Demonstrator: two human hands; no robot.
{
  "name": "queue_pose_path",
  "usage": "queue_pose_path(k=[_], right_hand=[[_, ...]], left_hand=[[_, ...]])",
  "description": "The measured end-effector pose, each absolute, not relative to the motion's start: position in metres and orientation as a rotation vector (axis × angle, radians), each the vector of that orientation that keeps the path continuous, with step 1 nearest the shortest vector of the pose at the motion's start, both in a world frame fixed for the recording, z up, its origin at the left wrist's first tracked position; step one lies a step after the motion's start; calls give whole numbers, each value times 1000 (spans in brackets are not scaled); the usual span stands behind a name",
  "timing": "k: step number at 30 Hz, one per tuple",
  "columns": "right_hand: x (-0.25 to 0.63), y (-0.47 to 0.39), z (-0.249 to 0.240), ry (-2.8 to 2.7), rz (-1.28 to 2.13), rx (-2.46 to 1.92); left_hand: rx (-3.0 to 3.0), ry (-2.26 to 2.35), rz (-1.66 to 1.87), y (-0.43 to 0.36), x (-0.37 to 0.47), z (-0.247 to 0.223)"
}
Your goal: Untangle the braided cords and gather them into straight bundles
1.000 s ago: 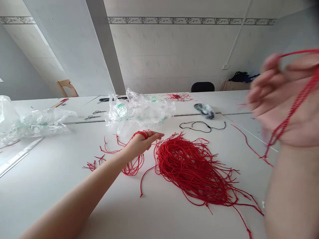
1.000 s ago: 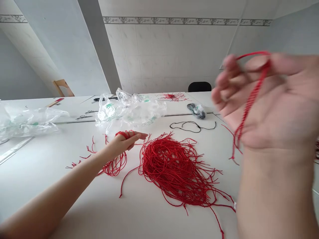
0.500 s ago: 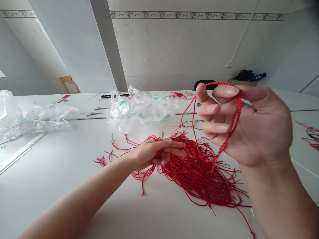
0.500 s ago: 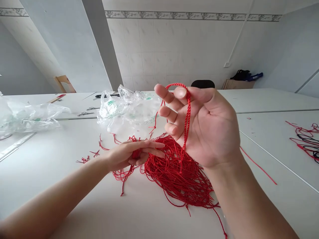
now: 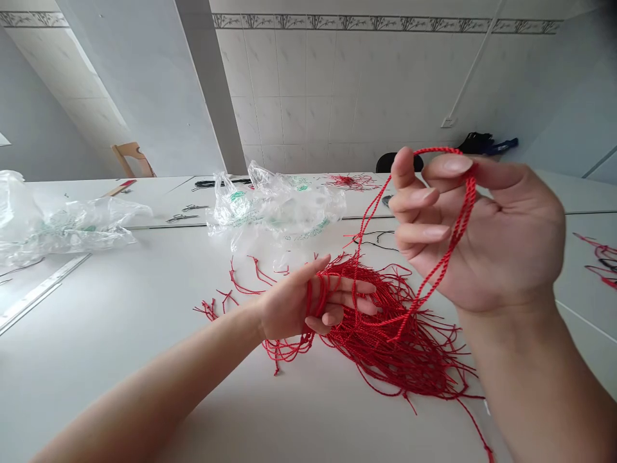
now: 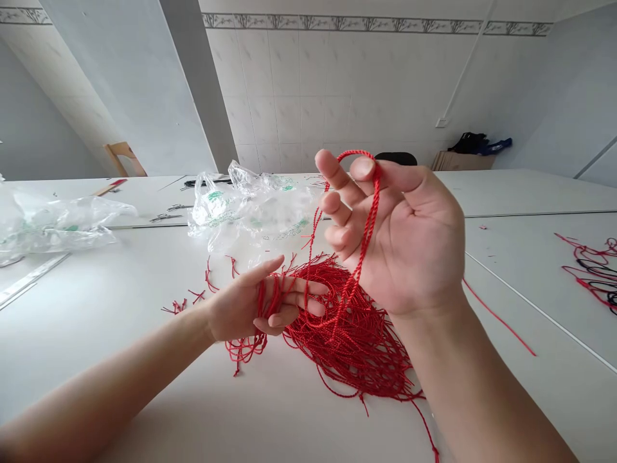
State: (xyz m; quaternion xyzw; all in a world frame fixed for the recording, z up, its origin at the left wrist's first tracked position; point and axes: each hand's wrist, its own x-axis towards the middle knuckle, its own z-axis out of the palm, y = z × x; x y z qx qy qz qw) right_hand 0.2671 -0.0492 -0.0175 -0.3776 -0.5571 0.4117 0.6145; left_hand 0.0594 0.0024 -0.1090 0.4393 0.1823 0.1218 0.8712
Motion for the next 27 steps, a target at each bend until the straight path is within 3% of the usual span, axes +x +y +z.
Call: queue_pose_path(k=[11, 16, 21, 27], right_hand=[[277, -22, -33, -937, 1055, -682], [276, 0, -50, -845, 1174, -620], [273, 14, -69, -1195, 1343, -763], [267, 15, -84, -1801, 995, -1148]], left_hand=[[997, 426, 482, 10, 32, -78], [940, 424, 818, 11, 11, -48], [832, 303, 1243, 9, -12, -10], [896, 212, 1427, -5, -29, 14]])
